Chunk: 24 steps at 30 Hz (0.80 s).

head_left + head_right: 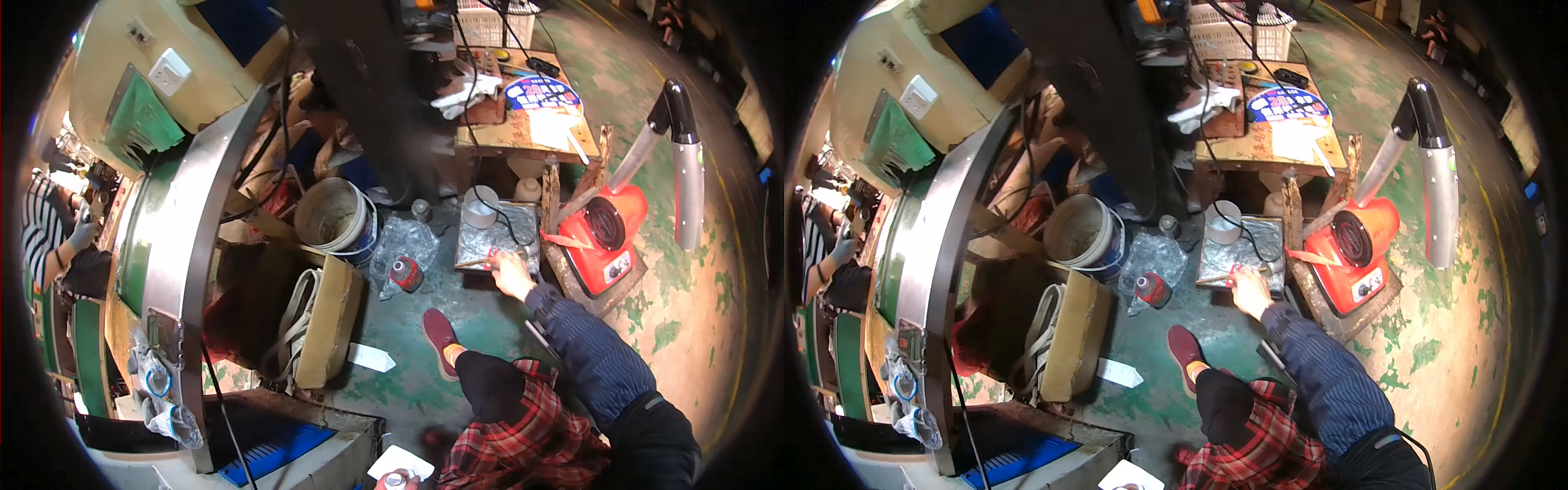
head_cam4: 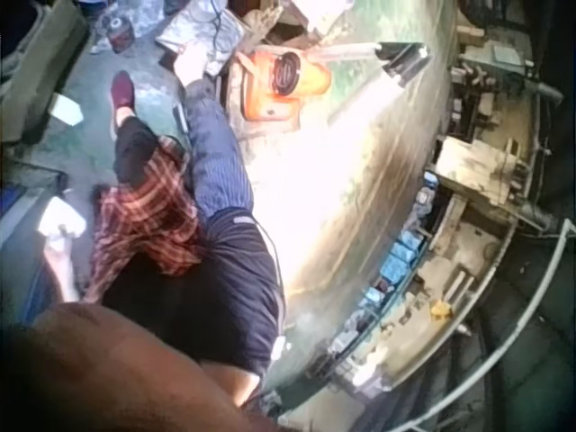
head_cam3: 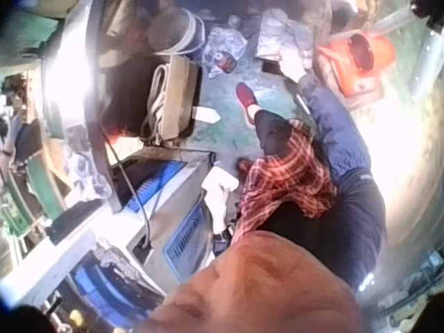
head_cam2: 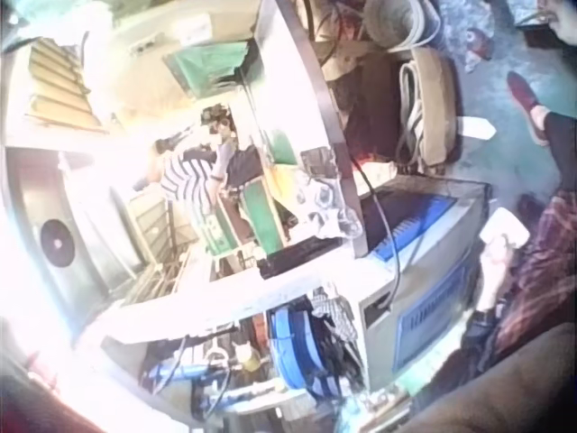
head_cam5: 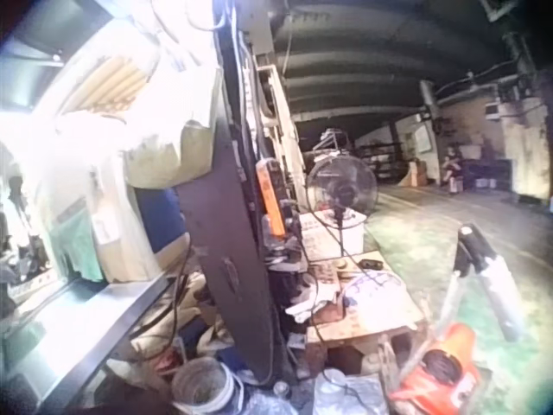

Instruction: The person stirs a liquid in a small container with a thin stick, wipes the container with a cloth, and then stands up and walks through the factory. While walking and after stopping, they continue to handle the container and cloth with both hands.

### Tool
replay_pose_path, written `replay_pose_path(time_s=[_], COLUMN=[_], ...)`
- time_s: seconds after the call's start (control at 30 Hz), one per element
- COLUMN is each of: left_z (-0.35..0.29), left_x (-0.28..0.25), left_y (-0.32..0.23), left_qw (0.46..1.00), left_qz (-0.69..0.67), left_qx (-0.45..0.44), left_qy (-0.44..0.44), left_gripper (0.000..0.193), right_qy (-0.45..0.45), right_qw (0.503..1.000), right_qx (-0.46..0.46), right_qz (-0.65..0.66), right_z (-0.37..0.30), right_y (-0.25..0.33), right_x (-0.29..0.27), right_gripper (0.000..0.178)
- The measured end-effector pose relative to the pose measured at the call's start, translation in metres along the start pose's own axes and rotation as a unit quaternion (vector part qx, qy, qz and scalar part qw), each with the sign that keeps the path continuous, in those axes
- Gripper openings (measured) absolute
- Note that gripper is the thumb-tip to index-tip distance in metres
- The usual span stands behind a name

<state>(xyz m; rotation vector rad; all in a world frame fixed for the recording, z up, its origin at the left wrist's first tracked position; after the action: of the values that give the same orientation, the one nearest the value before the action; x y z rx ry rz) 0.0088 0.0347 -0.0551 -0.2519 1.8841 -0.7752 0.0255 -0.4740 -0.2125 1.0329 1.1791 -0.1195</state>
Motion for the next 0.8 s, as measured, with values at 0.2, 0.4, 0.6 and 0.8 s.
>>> replay_pose_path(time_s=[0.2,0.4,0.6,0.8], left_z=[0.006,-0.007,-0.038,-0.063], left_x=[0.011,0.002,0.003,0.004], left_y=[-0.016,-0.045,-0.062,-0.047], left_qw=[0.995,0.980,0.932,0.886], left_qz=[-0.097,-0.195,-0.361,-0.464], left_qx=[-0.001,-0.026,-0.033,0.001], left_qy=[-0.013,-0.012,0.018,0.011], left_gripper=[0.028,0.021,0.016,0.015], right_qy=[0.070,0.171,0.257,0.295], right_qw=[0.959,0.873,0.768,0.779], right_qx=[-0.143,-0.347,-0.525,-0.520], right_qz=[0.235,0.297,0.263,0.189], right_z=[-0.065,-0.178,-0.299,-0.363], right_y=[0.113,0.220,0.271,0.273], right_x=[-0.085,-0.155,-0.139,-0.114], right_gripper=[0.020,0.009,0.038,0.051])
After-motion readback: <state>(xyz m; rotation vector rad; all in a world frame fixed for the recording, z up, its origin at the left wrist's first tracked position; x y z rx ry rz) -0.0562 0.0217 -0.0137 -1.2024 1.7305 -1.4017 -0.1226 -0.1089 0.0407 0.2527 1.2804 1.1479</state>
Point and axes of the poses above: each hand's wrist, its own z-axis towards the middle knuckle, its own x-axis out of the palm, y = z × x, the point moved 1 cm from there along z, towards the middle knuckle, and after that the axes turned 7 degrees about z, right-handed, at the moved point
